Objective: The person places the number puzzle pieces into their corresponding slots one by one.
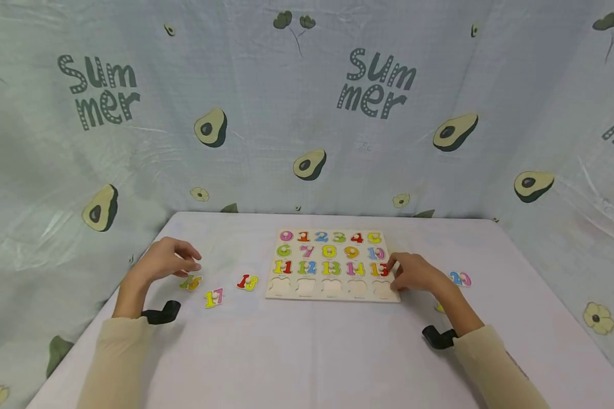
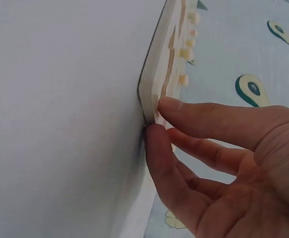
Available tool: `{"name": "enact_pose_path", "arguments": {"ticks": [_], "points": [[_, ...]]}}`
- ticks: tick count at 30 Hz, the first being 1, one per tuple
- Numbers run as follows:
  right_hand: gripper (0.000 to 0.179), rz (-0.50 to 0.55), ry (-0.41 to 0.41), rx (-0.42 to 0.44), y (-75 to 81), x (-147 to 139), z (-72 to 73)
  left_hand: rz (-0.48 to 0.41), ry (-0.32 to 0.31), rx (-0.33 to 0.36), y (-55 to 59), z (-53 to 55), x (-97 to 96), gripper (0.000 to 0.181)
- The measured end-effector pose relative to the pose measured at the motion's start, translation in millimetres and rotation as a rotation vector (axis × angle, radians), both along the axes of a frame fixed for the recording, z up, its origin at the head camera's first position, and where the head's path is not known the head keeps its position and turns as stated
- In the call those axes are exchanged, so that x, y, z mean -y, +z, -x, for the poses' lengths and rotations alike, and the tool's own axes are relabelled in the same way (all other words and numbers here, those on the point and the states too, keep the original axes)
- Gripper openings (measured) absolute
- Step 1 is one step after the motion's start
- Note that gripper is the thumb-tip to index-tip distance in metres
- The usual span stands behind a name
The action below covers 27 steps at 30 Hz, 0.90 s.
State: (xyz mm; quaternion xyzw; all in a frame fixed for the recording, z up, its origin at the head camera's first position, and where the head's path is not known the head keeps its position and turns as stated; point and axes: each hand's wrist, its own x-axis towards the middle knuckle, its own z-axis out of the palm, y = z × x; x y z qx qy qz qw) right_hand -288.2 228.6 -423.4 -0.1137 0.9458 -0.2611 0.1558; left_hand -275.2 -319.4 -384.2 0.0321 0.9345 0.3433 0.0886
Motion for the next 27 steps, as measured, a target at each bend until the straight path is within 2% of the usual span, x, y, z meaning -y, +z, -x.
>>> {"name": "enact_pose_path", "arguments": {"ticks": [7, 12, 19, 27], "points": [[0.049, 0.027, -0.008, 0.028, -4.5, -5.0, -8.9, 0.067, 0.045, 0.104, -13.7, 1.7, 28.9, 0.035], [0.064, 0.036, -0.008, 0.037, -4.8, -5.0, -12.5, 0.089, 0.075, 0.143, -24.9, 3.0, 36.9, 0.029], [0.070, 0.070, -0.014, 0.057, -6.7, -9.0, -13.2, 0.035, 0.008, 0.141, -31.6, 3.0, 33.7, 0.027], [0.074, 0.116, -0.028, 0.101, -7.1, -12.8, -12.6, 0.042, -0.029, 0.117, -34.5, 6.2, 30.8, 0.020]]}}
